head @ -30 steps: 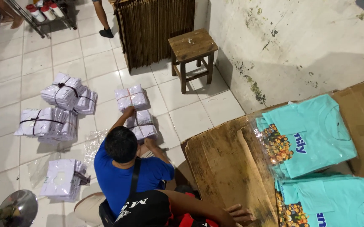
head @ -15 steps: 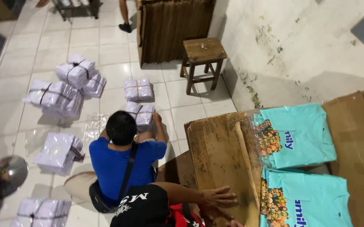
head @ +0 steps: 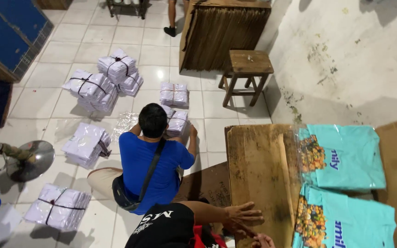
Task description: Folding printed t-shirts and placing them into plastic bags for packaging
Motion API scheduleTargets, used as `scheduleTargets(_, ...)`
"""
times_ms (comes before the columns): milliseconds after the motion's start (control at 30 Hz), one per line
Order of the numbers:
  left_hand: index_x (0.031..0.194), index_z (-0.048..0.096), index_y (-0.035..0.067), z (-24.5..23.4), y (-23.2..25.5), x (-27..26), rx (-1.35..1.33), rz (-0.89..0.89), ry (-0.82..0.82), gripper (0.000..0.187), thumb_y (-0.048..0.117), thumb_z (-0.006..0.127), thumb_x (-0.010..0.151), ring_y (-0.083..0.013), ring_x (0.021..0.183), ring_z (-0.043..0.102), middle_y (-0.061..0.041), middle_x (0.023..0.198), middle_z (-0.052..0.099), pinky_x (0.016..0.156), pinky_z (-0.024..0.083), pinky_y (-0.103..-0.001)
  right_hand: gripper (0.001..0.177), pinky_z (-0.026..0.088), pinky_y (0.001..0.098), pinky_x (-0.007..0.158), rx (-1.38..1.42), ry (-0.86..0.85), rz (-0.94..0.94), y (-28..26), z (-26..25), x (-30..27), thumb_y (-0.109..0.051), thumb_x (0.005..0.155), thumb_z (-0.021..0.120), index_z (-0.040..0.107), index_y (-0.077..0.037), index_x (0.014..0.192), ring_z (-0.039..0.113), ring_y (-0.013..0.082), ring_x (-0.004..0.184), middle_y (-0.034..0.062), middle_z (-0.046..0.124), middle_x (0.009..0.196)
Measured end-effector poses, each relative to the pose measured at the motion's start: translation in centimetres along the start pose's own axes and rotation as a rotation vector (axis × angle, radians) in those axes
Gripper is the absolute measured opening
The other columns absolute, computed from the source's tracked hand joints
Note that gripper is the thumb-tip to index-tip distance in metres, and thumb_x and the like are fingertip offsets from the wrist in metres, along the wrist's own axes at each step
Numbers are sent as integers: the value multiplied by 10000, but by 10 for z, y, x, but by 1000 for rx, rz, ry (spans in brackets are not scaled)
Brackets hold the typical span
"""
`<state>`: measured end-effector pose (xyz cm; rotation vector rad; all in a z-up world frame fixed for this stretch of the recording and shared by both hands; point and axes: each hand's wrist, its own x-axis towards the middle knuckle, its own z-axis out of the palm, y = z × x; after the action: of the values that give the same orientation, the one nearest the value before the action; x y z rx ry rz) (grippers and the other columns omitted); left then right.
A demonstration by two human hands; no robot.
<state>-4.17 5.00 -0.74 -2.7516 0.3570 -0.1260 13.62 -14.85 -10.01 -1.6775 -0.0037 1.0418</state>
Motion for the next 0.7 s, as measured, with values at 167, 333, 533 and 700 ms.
scheduleTargets(167,1590,348,466,-12,3,-10,-32,-88,189,626,696,298,1010,-356,1618,187,-57,1726,226,1311,132,-638,221,500,393,515,45,95,29,-13,20,-35,-90,939,749,648,52,1075,640,325,579,313,759,951)
scheduleTargets(333,1566,396,513,-16,-7,-12,-88,-28,249,606,668,237,1002,-376,1628,212,-8,1728,266,1317,159,-658,227,520,442,543,108,-38,137,-13,10,-41,-102,991,675,613,88,1099,645,387,615,369,753,1015)
scheduleTargets(533,1539,461,542,-28,-15,-18,-186,47,215,583,620,214,1017,-375,1645,189,-30,1745,220,1309,126,-697,164,484,456,599,153,-80,220,-16,16,-50,-108,1034,613,528,28,1069,605,431,607,405,724,1028)
scheduleTargets(700,1656,212,355,-38,-19,-16,36,55,107,722,719,214,1033,-345,1613,155,-26,1739,160,1253,107,-714,179,488,378,488,145,-142,140,-18,17,-57,-124,997,645,516,0,989,648,385,540,420,772,994)
